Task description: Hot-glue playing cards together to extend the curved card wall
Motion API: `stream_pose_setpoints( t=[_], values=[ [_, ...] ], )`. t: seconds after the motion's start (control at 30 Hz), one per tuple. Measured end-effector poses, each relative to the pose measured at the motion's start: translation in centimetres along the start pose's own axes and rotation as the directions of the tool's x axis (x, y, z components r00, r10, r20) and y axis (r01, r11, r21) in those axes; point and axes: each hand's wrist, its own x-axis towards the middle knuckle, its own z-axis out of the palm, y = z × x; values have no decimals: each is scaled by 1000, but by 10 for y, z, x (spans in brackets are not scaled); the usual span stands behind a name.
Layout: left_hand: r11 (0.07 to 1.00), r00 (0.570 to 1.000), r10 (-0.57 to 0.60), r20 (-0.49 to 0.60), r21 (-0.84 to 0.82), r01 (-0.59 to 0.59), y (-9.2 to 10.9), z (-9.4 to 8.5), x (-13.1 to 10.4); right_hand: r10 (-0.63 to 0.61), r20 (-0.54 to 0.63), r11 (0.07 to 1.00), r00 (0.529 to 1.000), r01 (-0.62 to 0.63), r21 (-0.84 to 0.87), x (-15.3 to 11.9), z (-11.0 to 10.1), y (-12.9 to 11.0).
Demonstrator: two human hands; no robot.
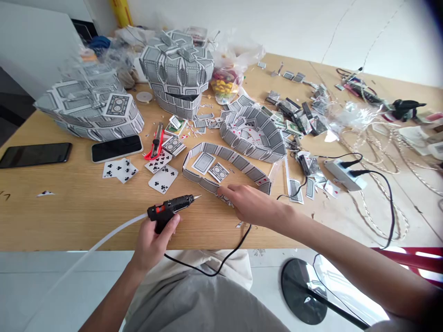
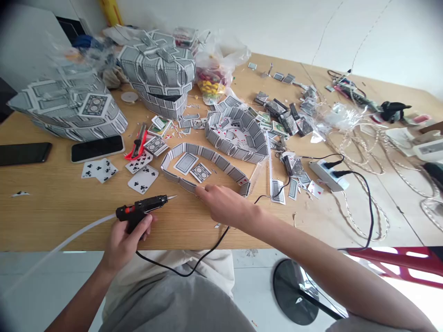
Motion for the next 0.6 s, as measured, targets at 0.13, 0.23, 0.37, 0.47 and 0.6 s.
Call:
stream_pose_setpoints(
  t=[0.13,0.23,0.37,0.47,0.6],
  values=[
    [999,1000,-5,6,52,4,0,1,2,-18,-22,999,1000,19,42,0,2,2],
    [997,1000,12,-1,74,-12,0,2,2,-29,-31,998,999,31,58,-1,3,3],
    [994,1000,26,-14,111,-25,3,3,2,-23,-21,999,1000,24,48,-1,2,2],
    [989,999,34,-22,146,-30,6,5,3,-14,-6,999,1000,14,39,-1,0,0],
    [987,999,37,-25,159,-33,9,6,4,-8,6,999,1000,8,35,-1,0,-1]
  ],
)
